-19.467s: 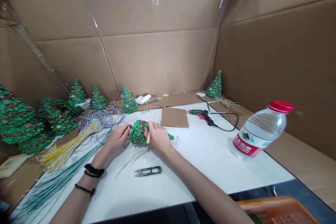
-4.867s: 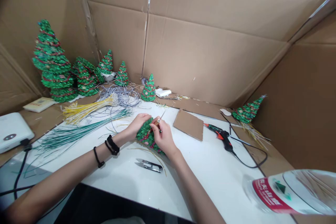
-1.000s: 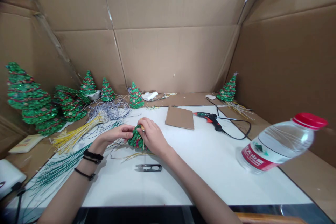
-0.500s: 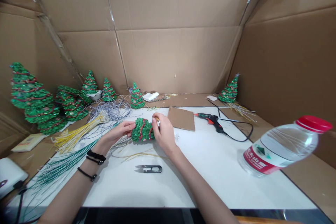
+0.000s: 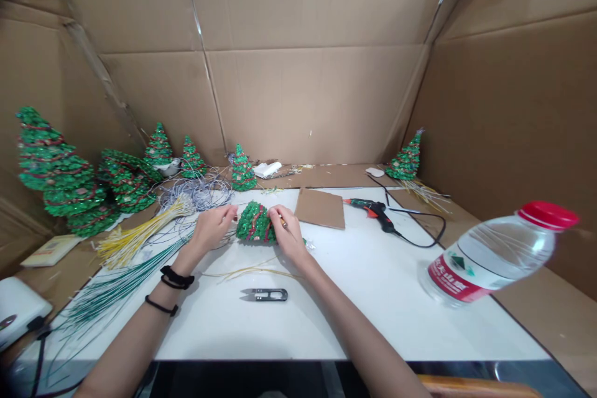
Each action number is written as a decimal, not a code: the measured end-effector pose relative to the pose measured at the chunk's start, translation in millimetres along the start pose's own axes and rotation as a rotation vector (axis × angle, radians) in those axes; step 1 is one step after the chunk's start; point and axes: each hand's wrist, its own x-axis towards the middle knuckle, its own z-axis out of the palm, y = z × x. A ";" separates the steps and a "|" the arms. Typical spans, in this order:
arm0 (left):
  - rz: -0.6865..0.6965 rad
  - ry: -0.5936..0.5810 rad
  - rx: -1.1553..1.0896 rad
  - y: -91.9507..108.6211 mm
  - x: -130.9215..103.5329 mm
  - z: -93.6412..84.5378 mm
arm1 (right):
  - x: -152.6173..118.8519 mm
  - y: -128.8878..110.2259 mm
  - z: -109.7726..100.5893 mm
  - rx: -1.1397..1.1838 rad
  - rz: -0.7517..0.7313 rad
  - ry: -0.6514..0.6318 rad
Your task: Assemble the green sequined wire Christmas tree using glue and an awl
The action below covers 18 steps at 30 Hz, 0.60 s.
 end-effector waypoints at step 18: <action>0.369 0.424 -0.052 42.8 -7.0 -69.8 | -6.7 -5.9 -6.7 -0.064 -0.253 -0.093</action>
